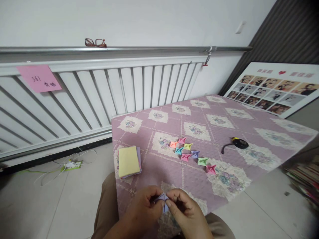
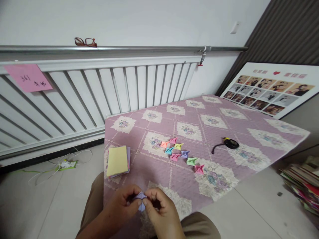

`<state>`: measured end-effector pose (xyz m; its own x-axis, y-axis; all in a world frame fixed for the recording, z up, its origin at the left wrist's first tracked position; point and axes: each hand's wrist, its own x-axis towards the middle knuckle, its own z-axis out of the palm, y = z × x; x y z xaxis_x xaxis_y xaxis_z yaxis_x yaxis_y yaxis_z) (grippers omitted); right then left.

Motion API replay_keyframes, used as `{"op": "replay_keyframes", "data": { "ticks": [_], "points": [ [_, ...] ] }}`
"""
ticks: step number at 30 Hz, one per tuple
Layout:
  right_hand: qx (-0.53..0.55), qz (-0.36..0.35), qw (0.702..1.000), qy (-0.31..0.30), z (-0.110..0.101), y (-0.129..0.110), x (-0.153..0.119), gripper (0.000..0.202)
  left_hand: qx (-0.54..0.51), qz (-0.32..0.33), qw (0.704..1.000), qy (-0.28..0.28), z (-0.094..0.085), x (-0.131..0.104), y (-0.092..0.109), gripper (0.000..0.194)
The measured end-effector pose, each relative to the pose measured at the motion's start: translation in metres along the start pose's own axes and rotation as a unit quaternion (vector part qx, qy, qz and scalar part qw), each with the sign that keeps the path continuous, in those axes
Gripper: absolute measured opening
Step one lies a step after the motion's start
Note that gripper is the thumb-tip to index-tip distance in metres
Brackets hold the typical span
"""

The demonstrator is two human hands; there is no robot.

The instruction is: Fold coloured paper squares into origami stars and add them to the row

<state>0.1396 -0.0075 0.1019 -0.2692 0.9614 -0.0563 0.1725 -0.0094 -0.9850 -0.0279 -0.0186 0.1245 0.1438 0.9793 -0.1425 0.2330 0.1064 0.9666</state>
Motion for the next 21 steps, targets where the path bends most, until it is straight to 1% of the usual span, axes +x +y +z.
{"op": "replay_keyframes", "data": {
  "ticks": [3,5,8,11,15,17,19,21],
  "points": [
    [-0.02,-0.004,1.0,0.012,0.0,-0.002,0.0,0.021,-0.006,0.002,1.0,-0.01,-0.001,-0.001,0.0,0.012],
    [-0.033,-0.011,0.999,0.02,0.001,-0.003,0.001,0.021,0.011,0.0,1.0,-0.013,-0.001,-0.001,-0.001,0.009],
    [-0.045,-0.018,0.999,0.022,0.001,-0.003,0.002,0.021,0.052,0.006,0.999,-0.001,0.0,-0.001,-0.004,0.003],
    [-0.051,-0.025,0.998,0.026,0.001,-0.006,0.002,0.018,0.068,0.018,0.998,0.001,0.002,-0.001,-0.009,0.006],
    [-0.079,-0.07,0.994,0.011,0.0,-0.015,0.002,0.011,0.042,0.029,0.999,-0.01,0.004,0.0,-0.012,0.008],
    [-0.099,-0.099,0.99,0.0,0.0,-0.018,0.001,0.011,0.033,0.025,0.999,-0.012,0.005,0.0,-0.013,0.009],
    [-0.11,-0.12,0.987,0.004,-0.001,-0.018,0.001,0.013,0.015,0.014,1.0,-0.013,0.007,0.001,-0.015,0.009],
    [-0.107,-0.119,0.987,0.017,0.0,-0.018,0.001,0.016,-0.023,0.006,1.0,-0.013,0.009,0.001,-0.018,0.007]
  ]
}}
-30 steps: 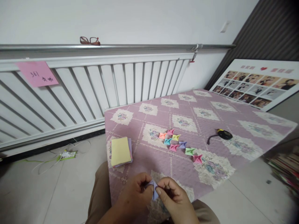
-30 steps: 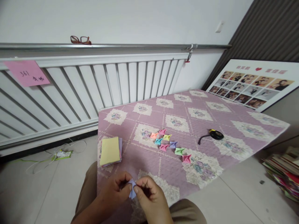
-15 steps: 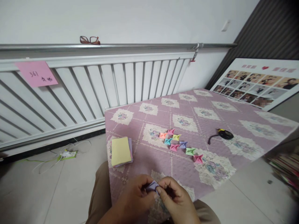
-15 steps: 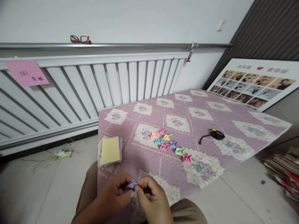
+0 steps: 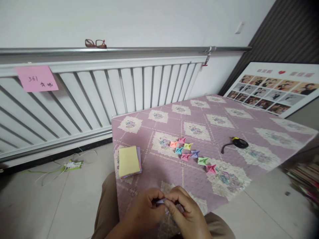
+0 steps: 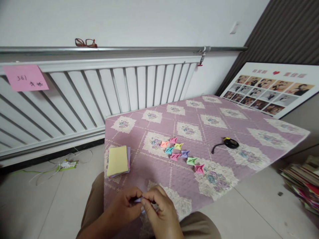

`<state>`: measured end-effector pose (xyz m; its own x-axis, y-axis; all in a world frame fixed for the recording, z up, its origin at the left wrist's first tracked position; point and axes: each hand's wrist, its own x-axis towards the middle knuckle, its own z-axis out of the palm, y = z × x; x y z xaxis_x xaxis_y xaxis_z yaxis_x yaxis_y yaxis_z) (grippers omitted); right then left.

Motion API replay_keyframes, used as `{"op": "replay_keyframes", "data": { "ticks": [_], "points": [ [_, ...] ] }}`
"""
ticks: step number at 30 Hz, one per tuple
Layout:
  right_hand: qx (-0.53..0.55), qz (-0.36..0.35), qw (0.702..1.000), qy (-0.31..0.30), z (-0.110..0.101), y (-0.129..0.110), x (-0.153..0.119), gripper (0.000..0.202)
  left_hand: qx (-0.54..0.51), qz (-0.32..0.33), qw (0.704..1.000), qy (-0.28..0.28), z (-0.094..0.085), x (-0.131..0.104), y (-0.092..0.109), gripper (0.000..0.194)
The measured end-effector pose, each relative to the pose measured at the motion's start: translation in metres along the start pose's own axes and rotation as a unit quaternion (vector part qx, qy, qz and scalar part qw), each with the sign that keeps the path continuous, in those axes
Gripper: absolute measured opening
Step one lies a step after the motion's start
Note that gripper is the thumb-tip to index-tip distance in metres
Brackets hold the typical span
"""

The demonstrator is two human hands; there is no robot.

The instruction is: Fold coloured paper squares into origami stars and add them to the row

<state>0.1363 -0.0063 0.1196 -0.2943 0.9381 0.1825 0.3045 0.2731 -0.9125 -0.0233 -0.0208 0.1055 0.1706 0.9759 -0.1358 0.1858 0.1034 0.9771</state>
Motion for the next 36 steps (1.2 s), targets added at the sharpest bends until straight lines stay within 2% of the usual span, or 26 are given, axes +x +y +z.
{"op": "replay_keyframes", "data": {
  "ticks": [4,11,17,23,26,28,29,31,34,36],
  "points": [
    [0.039,0.044,0.998,0.025,0.002,0.001,-0.001,0.025,-0.055,-0.008,0.998,0.011,0.002,-0.001,-0.006,0.006],
    [0.075,0.107,0.991,0.008,0.003,-0.002,0.002,0.032,0.038,-0.017,0.998,0.038,0.001,-0.002,-0.004,0.008],
    [0.103,0.13,0.986,0.028,0.002,-0.003,0.002,0.038,0.015,-0.028,1.0,0.0,0.002,-0.003,-0.006,0.013],
    [0.17,0.175,0.968,0.058,0.012,0.008,-0.003,0.042,0.063,-0.011,0.998,-0.015,0.001,-0.004,-0.014,0.012],
    [0.166,0.174,0.969,0.051,0.013,0.01,-0.003,0.041,0.054,-0.013,0.998,-0.012,0.002,-0.003,-0.017,0.013],
    [0.126,0.143,0.981,0.033,0.009,0.009,-0.002,0.036,0.093,-0.006,0.996,0.006,0.0,-0.003,-0.018,0.016],
    [0.097,0.116,0.988,0.026,0.007,0.008,-0.002,0.033,0.126,0.017,0.992,0.017,-0.001,-0.003,-0.017,0.016],
    [0.033,0.047,0.998,0.022,0.0,0.004,-0.003,0.024,0.198,0.11,0.973,0.042,-0.006,-0.002,-0.015,0.014],
    [-0.035,-0.034,0.999,0.025,-0.009,0.0,-0.006,0.011,0.279,0.28,0.912,0.111,-0.014,-0.003,-0.01,0.024],
    [-0.047,-0.052,0.997,0.029,-0.011,-0.001,-0.009,0.012,0.31,0.352,0.87,0.151,-0.018,-0.004,-0.005,0.026]
  ]
}}
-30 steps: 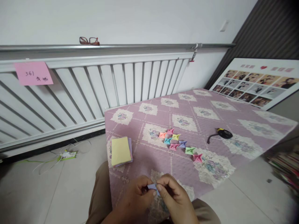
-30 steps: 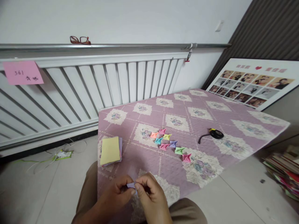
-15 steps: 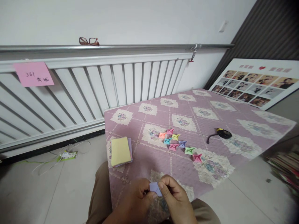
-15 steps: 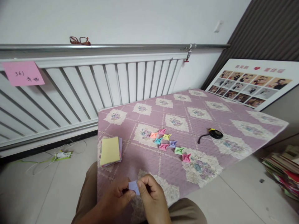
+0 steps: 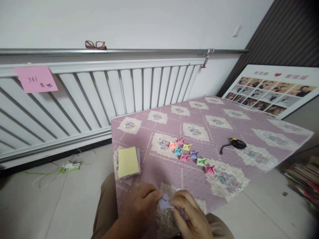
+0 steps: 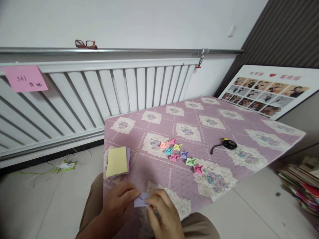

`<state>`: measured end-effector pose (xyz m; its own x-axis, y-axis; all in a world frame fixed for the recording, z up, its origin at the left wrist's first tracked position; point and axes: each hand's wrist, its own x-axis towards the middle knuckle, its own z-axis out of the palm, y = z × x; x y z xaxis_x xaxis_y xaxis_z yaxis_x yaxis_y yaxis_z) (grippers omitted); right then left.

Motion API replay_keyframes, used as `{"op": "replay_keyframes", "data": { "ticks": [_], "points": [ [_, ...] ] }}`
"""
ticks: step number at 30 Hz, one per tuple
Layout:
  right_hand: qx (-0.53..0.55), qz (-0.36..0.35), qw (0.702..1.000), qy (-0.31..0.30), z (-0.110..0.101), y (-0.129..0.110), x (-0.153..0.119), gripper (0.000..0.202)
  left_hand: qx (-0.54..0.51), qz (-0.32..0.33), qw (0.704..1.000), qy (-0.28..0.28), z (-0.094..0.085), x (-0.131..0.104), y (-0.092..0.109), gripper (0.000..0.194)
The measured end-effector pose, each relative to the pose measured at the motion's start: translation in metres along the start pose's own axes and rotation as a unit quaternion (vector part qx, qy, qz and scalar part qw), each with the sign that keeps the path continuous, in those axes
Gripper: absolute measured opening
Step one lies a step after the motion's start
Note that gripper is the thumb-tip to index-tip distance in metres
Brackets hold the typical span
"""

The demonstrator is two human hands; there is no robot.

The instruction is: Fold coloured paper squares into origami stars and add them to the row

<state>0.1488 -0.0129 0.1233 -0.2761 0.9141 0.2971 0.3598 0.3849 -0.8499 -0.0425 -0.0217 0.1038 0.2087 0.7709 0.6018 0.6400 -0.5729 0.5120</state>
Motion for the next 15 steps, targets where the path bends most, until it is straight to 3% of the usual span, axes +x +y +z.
{"op": "replay_keyframes", "data": {
  "ticks": [3,5,9,12,15],
  "points": [
    [0.04,0.028,0.998,0.026,0.003,-0.001,-0.003,0.009,0.027,0.068,0.997,0.029,-0.006,0.003,0.001,0.026],
    [0.108,0.098,0.988,0.047,0.009,-0.001,-0.006,0.006,0.037,0.088,0.995,0.032,-0.008,0.003,0.001,0.025],
    [0.3,0.272,0.913,0.051,0.022,0.0,-0.013,0.036,0.064,0.099,0.992,0.04,-0.007,0.001,0.0,0.025],
    [0.396,0.324,0.859,0.02,0.028,0.0,-0.016,0.048,0.08,0.111,0.99,0.037,-0.005,0.0,-0.002,0.024],
    [0.412,0.351,0.841,0.004,0.032,-0.001,-0.016,0.048,0.081,0.116,0.989,0.038,-0.003,-0.001,-0.004,0.025]
  ]
}}
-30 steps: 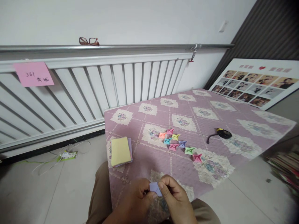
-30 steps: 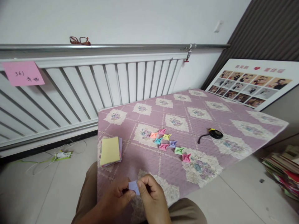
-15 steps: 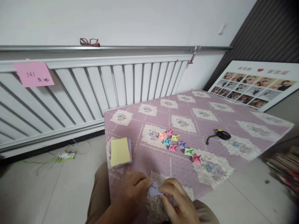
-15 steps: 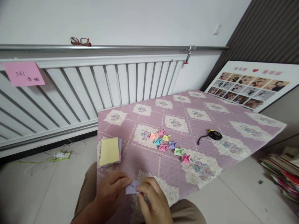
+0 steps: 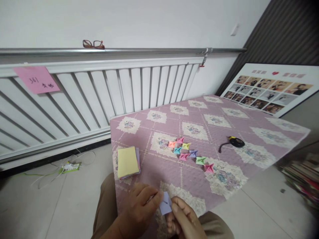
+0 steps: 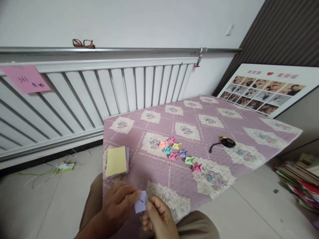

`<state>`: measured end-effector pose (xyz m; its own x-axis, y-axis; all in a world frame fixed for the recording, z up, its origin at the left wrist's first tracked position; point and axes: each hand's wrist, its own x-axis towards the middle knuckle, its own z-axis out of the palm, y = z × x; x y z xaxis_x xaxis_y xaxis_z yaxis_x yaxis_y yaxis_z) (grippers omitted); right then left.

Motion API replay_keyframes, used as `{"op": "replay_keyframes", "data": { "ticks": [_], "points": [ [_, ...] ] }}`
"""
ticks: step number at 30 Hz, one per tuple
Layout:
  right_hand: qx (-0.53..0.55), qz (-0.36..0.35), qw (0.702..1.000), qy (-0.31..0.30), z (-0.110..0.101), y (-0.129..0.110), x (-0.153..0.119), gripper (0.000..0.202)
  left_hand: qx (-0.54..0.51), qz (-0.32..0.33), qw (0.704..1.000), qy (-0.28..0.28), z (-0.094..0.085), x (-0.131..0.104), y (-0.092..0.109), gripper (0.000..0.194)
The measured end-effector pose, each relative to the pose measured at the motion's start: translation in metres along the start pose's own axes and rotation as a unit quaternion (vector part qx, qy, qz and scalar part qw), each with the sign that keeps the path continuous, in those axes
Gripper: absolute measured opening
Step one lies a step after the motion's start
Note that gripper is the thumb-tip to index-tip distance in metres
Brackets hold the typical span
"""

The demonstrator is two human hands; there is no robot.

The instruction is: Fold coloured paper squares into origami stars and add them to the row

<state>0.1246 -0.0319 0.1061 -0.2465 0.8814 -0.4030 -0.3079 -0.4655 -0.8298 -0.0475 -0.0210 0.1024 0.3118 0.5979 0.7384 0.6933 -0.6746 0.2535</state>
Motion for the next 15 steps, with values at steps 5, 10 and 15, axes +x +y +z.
{"op": "replay_keyframes", "data": {
  "ticks": [5,10,15],
  "points": [
    [-0.062,-0.024,0.998,0.009,-0.001,-0.005,0.003,0.049,-0.052,-0.048,0.997,0.021,0.004,-0.004,-0.001,0.033],
    [-0.214,-0.089,0.973,-0.001,-0.007,-0.013,0.003,0.045,-0.247,-0.317,0.916,-0.002,0.002,0.006,0.0,0.03],
    [-0.312,-0.121,0.942,-0.011,-0.01,-0.02,0.007,0.035,-0.426,-0.455,0.765,-0.16,0.004,0.018,0.006,0.019]
  ]
}}
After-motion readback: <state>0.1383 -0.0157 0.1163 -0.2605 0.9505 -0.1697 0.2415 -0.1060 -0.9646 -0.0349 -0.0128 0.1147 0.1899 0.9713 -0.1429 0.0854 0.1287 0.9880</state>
